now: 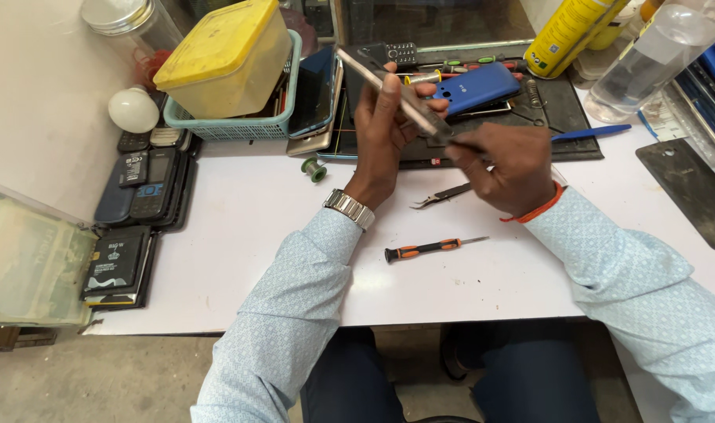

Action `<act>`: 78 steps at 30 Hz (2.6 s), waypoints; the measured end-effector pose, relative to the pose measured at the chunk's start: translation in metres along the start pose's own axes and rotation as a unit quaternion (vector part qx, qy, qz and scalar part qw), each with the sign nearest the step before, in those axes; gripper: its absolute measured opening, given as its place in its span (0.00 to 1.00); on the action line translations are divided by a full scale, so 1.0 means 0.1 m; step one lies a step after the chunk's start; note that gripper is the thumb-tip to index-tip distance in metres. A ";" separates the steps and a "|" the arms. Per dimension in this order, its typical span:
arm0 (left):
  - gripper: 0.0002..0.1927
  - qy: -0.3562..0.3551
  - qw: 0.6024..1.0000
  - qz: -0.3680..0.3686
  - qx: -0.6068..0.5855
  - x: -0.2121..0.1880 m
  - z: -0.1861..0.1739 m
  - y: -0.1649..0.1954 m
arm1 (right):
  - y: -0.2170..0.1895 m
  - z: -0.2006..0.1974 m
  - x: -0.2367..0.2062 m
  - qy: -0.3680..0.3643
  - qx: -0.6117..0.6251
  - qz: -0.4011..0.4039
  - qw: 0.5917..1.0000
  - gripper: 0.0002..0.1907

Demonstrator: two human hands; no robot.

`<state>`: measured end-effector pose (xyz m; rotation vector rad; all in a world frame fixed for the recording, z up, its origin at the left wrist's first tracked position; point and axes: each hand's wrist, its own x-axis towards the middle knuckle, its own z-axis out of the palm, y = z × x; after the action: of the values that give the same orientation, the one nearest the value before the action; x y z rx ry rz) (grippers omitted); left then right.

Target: The person uses a metal prying tool to open the back of a smartphone, removes the old battery, and installs a new battery. They repeat this process on a second smartphone. The person uses both hands to pry, lift, and seat the batteries.

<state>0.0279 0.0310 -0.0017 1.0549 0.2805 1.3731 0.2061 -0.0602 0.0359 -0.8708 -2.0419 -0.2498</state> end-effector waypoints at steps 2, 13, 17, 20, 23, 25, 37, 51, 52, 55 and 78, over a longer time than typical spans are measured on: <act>0.35 0.013 1.000 -0.004 0.003 0.02 -0.02 -0.01 | 0.02 0.00 -0.03 0.027 0.014 0.036 0.999 0.12; 0.24 0.007 1.000 -0.016 0.022 0.01 0.01 0.02 | 0.09 0.04 -0.07 0.085 0.144 0.221 0.961 0.26; 0.22 0.021 0.999 -0.020 0.033 0.02 0.00 -0.01 | 0.09 0.05 -0.05 0.093 0.213 0.273 0.934 0.23; 0.26 0.021 0.999 -0.024 0.032 0.03 0.01 -0.02 | 0.15 0.03 -0.01 0.096 0.336 0.334 0.875 0.21; 0.37 0.012 0.999 -0.024 0.017 0.01 0.03 0.01 | 0.20 0.03 0.02 0.080 0.478 0.382 0.787 0.18; 0.45 -0.009 0.999 -0.036 -0.024 -0.03 0.04 0.06 | 0.21 0.06 0.02 0.056 0.538 0.413 0.733 0.17; 0.46 0.092 0.990 -0.008 -0.108 -0.07 0.08 0.05 | 0.10 0.20 0.00 -0.082 0.590 0.466 0.654 0.12; 0.40 0.058 0.995 0.061 -0.054 -0.08 0.10 0.05 | 0.01 0.21 0.00 -0.070 0.563 0.475 0.673 0.12; 0.41 0.053 0.995 0.065 -0.060 -0.07 0.09 0.06 | 0.04 0.18 0.01 -0.082 0.563 0.468 0.676 0.12; 0.43 0.039 0.992 0.046 -0.113 -0.03 0.05 0.12 | 0.23 0.10 0.02 -0.143 0.595 0.463 0.641 0.13; 0.47 -0.163 0.981 -0.065 -0.081 -0.11 0.11 0.23 | 0.22 -0.31 0.25 -0.297 0.165 0.392 0.855 0.26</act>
<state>0.0184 0.0131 0.0173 1.0860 -0.0051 1.0662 0.2319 -0.0465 0.0713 -1.5956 -1.9614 0.8962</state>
